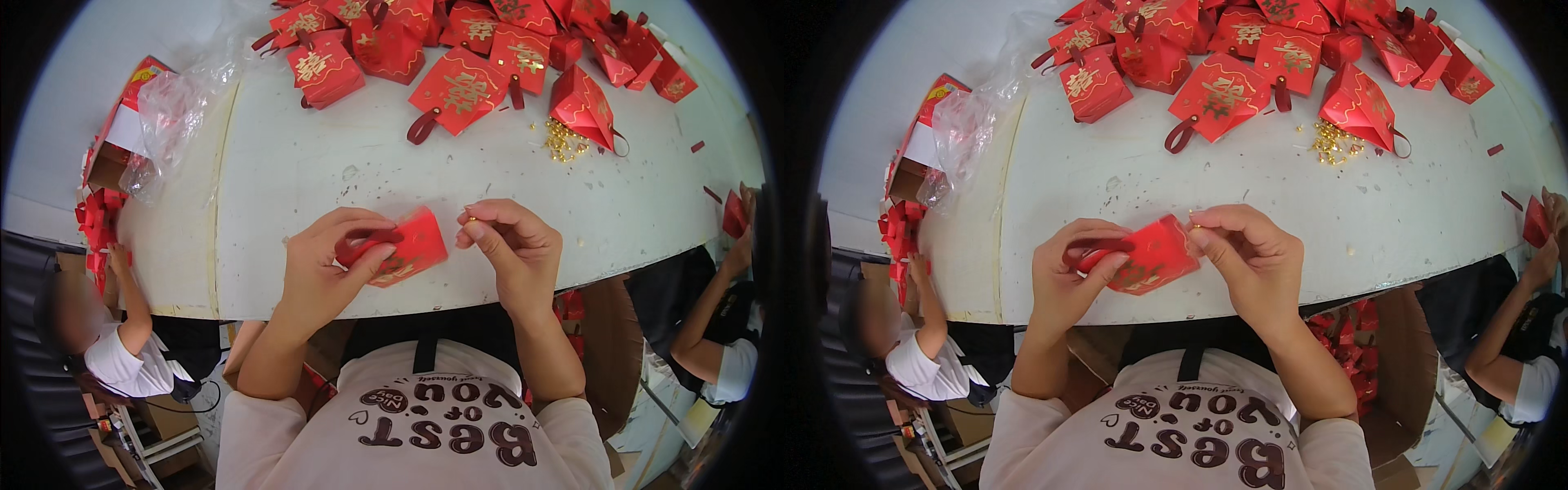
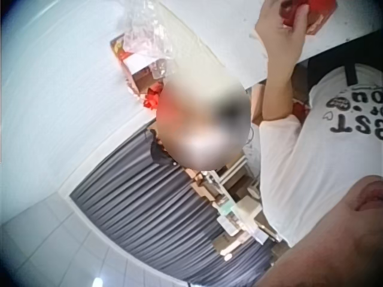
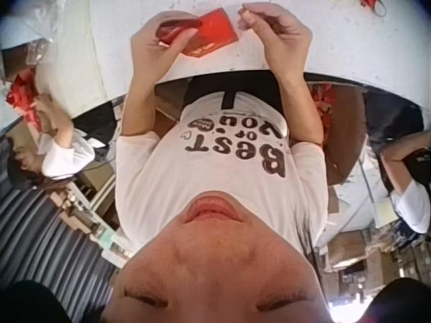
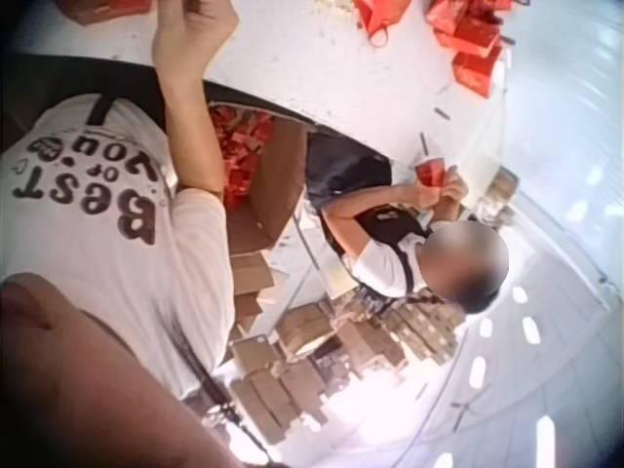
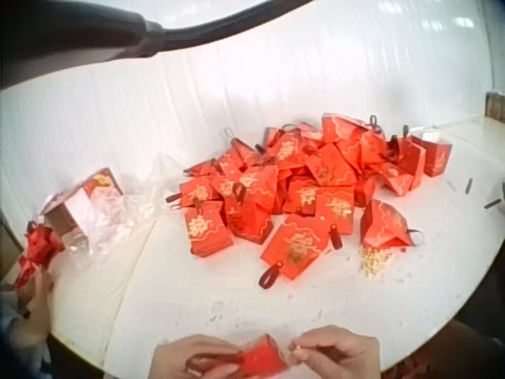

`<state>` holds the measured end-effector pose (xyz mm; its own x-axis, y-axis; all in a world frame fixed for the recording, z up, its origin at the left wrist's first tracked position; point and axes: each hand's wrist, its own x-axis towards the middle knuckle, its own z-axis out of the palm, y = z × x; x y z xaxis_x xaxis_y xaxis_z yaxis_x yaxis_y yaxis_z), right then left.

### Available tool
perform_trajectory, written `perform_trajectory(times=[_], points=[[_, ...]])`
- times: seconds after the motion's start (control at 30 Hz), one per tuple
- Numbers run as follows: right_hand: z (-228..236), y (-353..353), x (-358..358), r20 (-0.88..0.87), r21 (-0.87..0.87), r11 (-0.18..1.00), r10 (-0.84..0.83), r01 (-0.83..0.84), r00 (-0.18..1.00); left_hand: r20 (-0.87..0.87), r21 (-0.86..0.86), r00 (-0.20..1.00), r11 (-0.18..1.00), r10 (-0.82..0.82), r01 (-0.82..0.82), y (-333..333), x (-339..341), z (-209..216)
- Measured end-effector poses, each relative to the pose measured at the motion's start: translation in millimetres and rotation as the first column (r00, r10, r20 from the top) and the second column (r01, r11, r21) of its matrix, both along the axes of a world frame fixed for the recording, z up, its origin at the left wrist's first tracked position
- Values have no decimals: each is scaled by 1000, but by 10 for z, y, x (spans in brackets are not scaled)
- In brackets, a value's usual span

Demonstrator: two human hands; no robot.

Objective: The person assembles red envelopes by hand at a table. They pick up a flat red envelope, fold it into a pouch shape, and attach a small gold bead to the top loop. The finished envelopes are placed into a cardboard box.

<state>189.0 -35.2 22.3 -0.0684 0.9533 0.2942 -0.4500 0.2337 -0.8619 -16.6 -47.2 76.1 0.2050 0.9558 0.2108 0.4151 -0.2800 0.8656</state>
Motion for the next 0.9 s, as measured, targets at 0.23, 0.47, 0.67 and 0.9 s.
perform_trajectory(times=[0.23, 0.47, 0.67, 0.9], points=[[136, -84, -139, 266, 15, 988, 142, -151, 954, 223, -95, 938, 952, -265, 291, 165, -268, -74], [106, -193, -236, 55, -57, 957, 286, -283, 957, 292, -28, 776, 806, -559, 591, 333, -447, -87], [130, -151, -308, 112, -135, 920, 383, -368, 917, 338, -78, 742, 768, -580, 636, 346, -395, -117], [61, -154, -366, -59, -168, 868, 464, -467, 884, 344, -69, 727, 756, -594, 651, 387, -397, -158]])
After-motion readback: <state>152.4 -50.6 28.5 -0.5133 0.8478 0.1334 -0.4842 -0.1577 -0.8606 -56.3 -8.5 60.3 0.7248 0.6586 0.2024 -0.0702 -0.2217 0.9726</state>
